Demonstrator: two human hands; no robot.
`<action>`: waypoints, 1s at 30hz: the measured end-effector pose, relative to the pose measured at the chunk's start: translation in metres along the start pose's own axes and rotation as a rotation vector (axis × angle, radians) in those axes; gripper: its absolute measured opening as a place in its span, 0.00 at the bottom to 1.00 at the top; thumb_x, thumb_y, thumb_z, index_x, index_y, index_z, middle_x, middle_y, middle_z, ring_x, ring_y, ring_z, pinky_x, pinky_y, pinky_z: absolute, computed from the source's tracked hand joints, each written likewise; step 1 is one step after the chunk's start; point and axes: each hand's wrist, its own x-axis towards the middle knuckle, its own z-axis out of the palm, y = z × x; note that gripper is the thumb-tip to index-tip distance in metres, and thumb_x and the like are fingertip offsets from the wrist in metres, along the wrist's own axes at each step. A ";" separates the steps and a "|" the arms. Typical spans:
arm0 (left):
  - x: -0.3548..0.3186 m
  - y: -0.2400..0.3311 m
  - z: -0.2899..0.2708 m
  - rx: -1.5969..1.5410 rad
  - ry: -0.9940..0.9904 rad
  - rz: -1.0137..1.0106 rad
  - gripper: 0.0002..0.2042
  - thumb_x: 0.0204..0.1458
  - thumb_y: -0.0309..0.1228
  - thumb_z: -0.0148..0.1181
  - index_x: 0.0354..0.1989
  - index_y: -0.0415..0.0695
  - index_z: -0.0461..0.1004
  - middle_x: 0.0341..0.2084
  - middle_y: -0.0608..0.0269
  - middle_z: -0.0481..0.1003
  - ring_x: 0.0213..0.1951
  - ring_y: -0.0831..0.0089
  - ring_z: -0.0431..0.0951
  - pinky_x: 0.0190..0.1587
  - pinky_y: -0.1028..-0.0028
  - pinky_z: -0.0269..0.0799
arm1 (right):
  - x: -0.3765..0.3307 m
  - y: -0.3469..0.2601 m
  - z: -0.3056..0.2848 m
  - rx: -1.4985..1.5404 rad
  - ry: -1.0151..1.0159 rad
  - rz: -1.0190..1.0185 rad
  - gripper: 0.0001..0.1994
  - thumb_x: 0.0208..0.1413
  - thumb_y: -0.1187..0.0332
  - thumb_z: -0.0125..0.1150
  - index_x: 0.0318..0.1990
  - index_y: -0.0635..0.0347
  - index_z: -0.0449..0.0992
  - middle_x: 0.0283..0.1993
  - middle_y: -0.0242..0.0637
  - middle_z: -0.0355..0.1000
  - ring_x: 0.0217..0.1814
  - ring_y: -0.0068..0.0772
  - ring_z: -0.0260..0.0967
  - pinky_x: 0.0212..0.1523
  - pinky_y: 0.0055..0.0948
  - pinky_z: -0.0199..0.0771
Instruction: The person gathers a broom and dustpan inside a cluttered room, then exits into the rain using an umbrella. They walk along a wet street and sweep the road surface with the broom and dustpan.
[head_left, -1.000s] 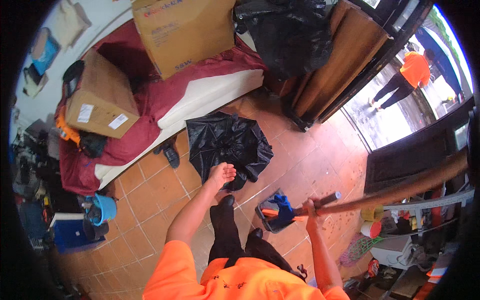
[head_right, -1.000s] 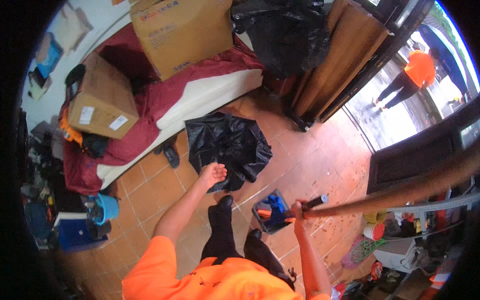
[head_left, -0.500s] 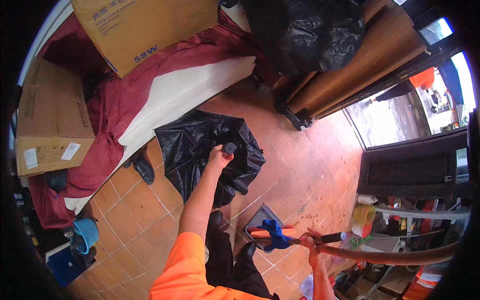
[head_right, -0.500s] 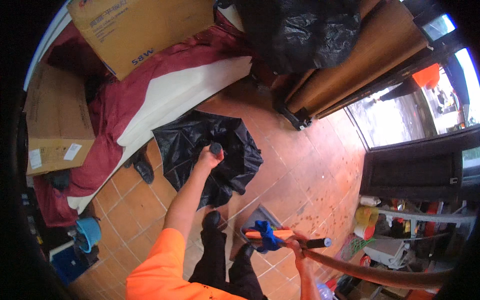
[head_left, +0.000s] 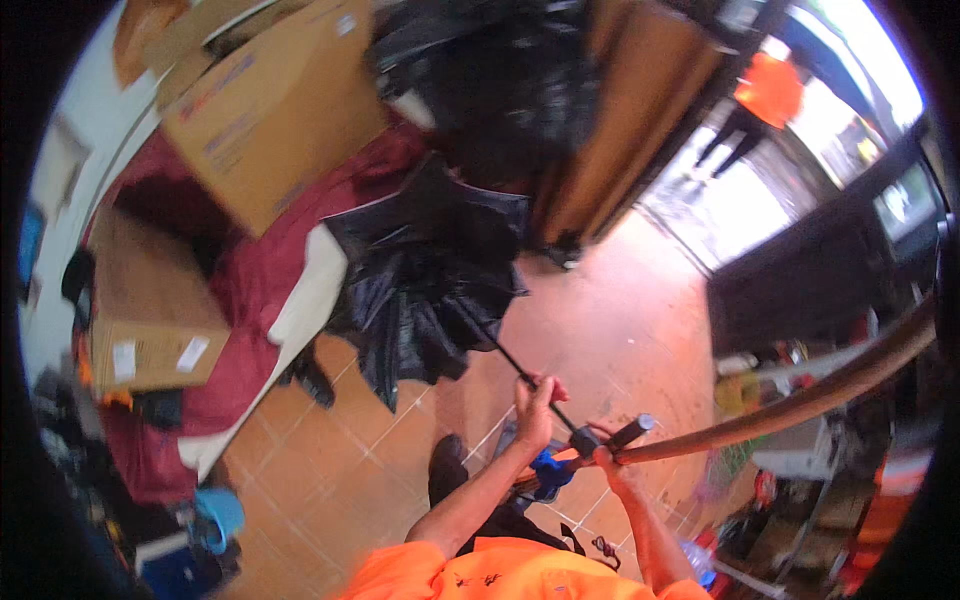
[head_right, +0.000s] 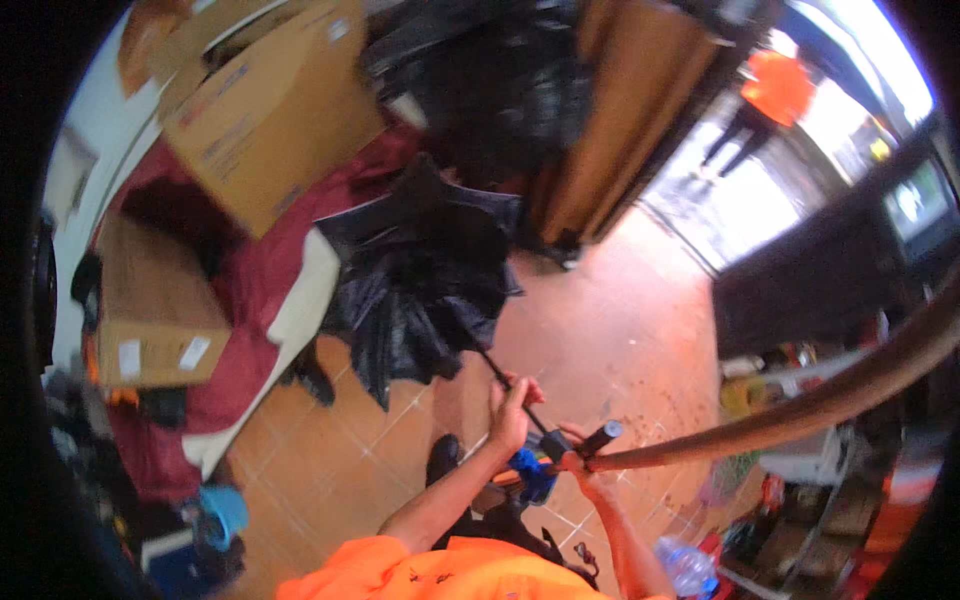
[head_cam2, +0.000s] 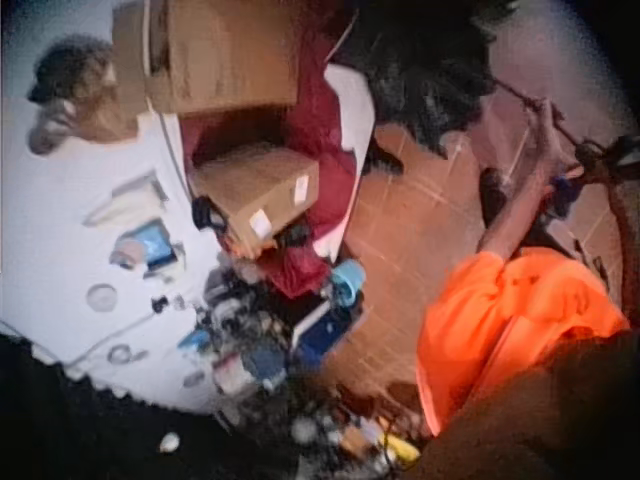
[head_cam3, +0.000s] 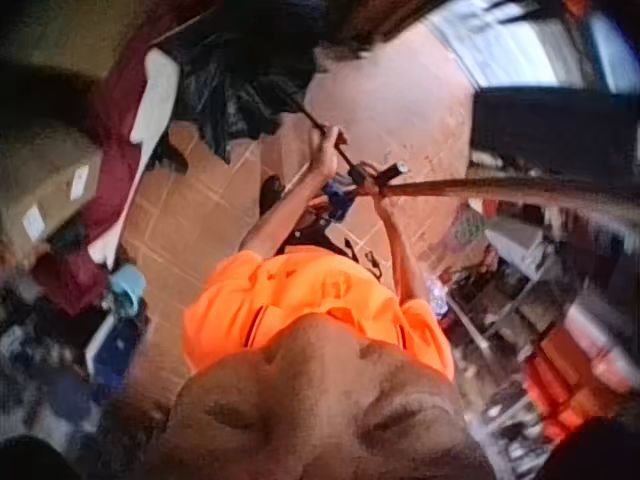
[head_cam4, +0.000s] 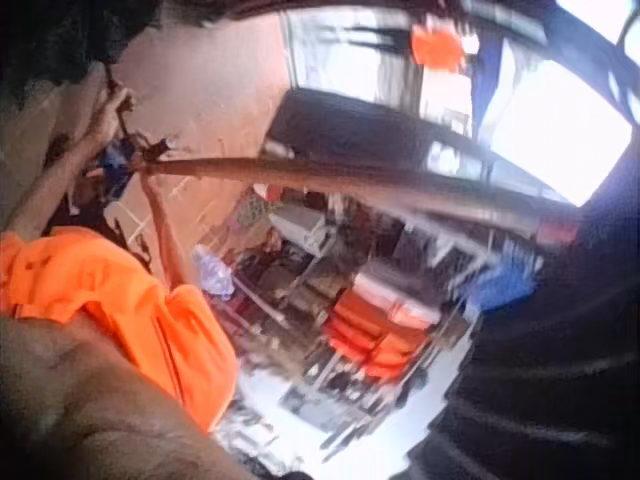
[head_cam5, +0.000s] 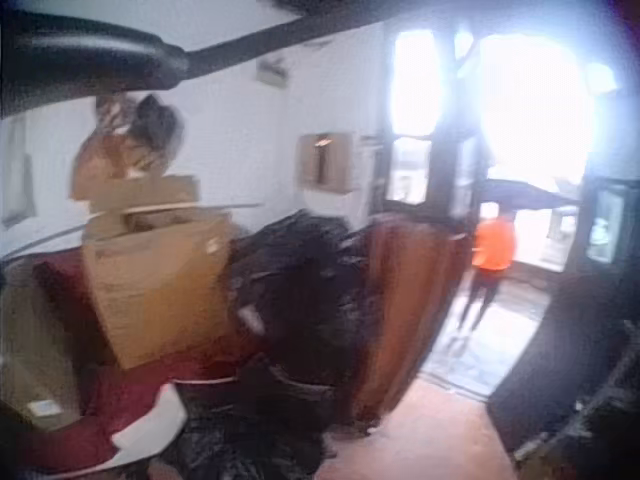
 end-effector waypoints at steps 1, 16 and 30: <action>-0.012 -0.003 0.020 0.074 -0.056 -0.006 0.06 0.56 0.30 0.52 0.38 0.44 0.63 0.28 0.63 0.70 0.28 0.74 0.72 0.35 0.73 0.71 | -0.019 0.009 -0.018 0.027 0.016 -0.048 0.28 0.57 0.56 0.56 0.60 0.62 0.59 0.53 0.39 0.68 0.43 0.29 0.71 0.46 0.32 0.73; 0.052 -0.084 -0.054 0.533 -0.606 -0.656 0.03 0.43 0.28 0.52 0.21 0.49 0.65 0.20 0.67 0.62 0.22 0.75 0.61 0.22 0.76 0.59 | -0.257 0.038 -0.066 -0.009 1.247 -0.353 0.14 0.52 0.59 0.62 0.37 0.61 0.76 0.22 0.29 0.69 0.27 0.20 0.65 0.29 0.26 0.66; 0.178 -0.087 -0.269 -0.291 -0.393 -1.143 0.05 0.48 0.31 0.48 0.23 0.53 0.70 0.21 0.72 0.66 0.23 0.75 0.62 0.25 0.74 0.61 | -0.347 0.099 0.057 0.259 1.539 -0.194 0.07 0.55 0.65 0.60 0.35 0.59 0.72 0.23 0.25 0.66 0.24 0.17 0.62 0.26 0.20 0.64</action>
